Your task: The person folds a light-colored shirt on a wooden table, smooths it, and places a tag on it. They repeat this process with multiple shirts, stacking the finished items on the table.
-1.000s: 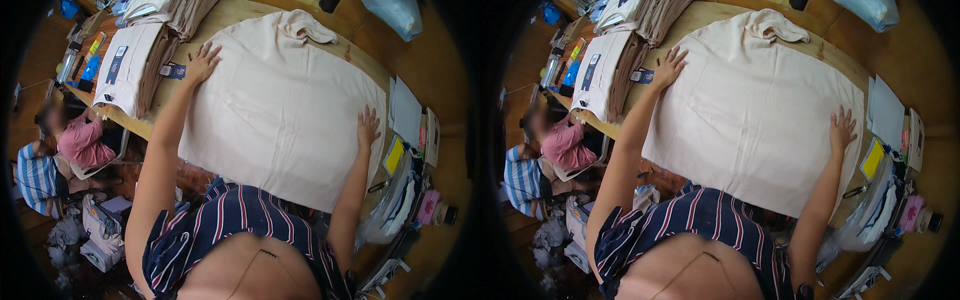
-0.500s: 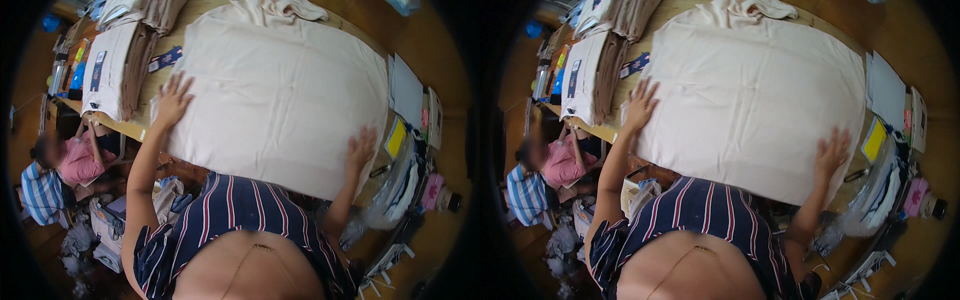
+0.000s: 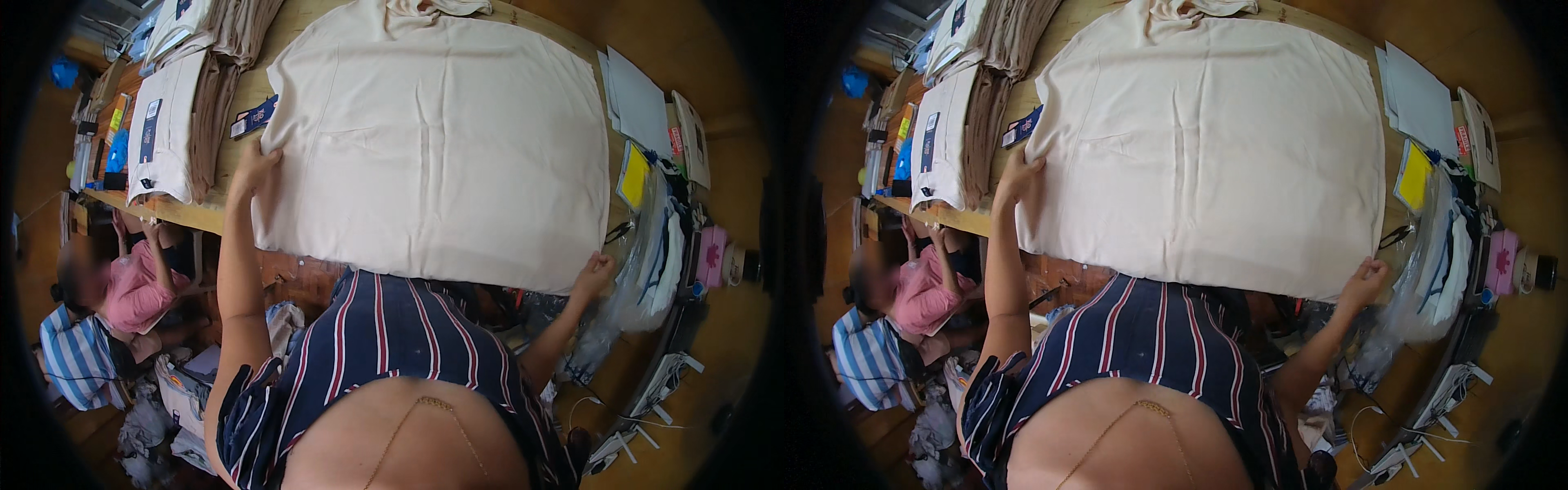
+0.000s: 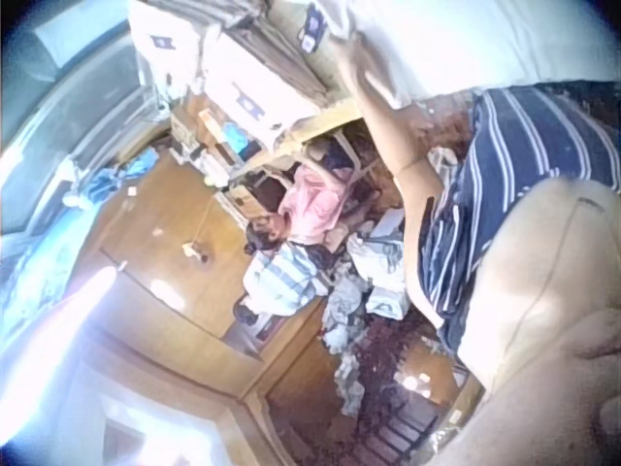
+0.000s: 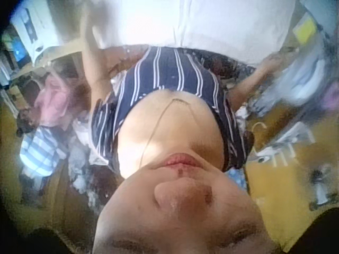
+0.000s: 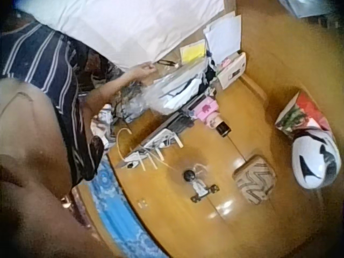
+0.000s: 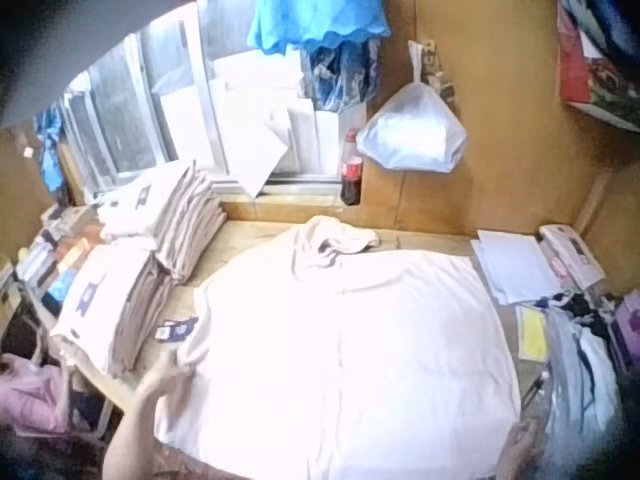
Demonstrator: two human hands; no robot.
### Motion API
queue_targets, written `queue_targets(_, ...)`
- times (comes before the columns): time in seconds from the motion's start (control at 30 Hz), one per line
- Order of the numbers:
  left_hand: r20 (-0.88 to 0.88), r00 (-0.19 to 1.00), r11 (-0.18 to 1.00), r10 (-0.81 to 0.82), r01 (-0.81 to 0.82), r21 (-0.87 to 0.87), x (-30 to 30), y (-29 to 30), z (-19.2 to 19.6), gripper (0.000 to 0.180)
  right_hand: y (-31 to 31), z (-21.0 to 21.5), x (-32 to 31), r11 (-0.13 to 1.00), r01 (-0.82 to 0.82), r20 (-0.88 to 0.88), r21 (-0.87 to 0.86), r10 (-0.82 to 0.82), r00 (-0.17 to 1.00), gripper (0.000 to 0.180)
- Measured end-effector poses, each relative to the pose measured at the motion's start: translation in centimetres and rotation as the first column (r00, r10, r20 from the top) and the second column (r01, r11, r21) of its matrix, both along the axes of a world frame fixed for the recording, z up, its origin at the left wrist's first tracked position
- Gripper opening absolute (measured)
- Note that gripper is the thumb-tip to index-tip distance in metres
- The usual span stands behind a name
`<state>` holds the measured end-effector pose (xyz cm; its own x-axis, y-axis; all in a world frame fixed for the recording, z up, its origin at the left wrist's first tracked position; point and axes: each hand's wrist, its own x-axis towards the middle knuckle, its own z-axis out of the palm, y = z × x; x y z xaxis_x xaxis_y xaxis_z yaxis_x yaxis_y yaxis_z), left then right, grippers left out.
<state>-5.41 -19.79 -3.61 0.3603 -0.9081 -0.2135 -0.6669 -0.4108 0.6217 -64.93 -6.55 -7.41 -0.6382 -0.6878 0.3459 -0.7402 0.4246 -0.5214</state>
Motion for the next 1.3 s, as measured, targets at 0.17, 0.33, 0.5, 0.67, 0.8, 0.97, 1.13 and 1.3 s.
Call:
queue_targets(0.17,0.346,0.934,0.965,0.092,0.002,-0.262,-3.1,1.5,0.0,0.052,-0.9,3.5,1.8,0.972,0.147,-0.413,0.184,-0.059,0.909,0.019)
queue_targets(0.33,0.628,0.714,0.778,-0.309,0.570,-0.265,-12.4,2.2,0.1,0.044,-6.1,3.5,14.8,0.804,-0.523,0.379,-0.281,0.594,0.710,0.011)
queue_targets(0.5,0.624,0.747,0.940,-0.230,0.337,-0.057,-9.6,0.6,-3.2,0.047,-6.9,2.1,23.1,0.550,-0.827,0.531,-0.111,0.737,0.419,0.021)
queue_targets(0.67,0.625,0.740,0.940,-0.249,0.340,-0.028,-8.2,1.3,-3.0,0.048,-7.0,2.0,24.2,0.573,-0.809,0.356,-0.135,0.789,0.500,0.013)
queue_targets(0.8,0.638,0.750,0.968,-0.173,0.248,-0.029,-6.0,1.1,-3.4,0.048,-7.3,1.8,24.7,0.550,-0.826,0.217,-0.126,0.828,0.518,0.008)
queue_targets(0.97,0.656,0.726,0.964,-0.209,0.264,0.014,-4.7,0.4,-3.3,0.047,-7.6,1.1,19.8,0.821,-0.496,0.757,-0.284,0.510,0.409,0.005)
queue_targets(1.13,0.704,0.688,0.971,-0.176,0.240,0.008,-3.7,1.3,-4.1,0.046,-1.7,4.5,-1.0,0.959,0.056,-0.150,-0.278,-0.101,0.983,0.007)
queue_targets(1.3,0.697,0.693,0.973,-0.187,0.230,0.033,-4.4,1.2,-3.7,0.045,4.9,14.0,-8.3,0.392,0.916,-0.335,0.088,-0.854,0.398,0.024)
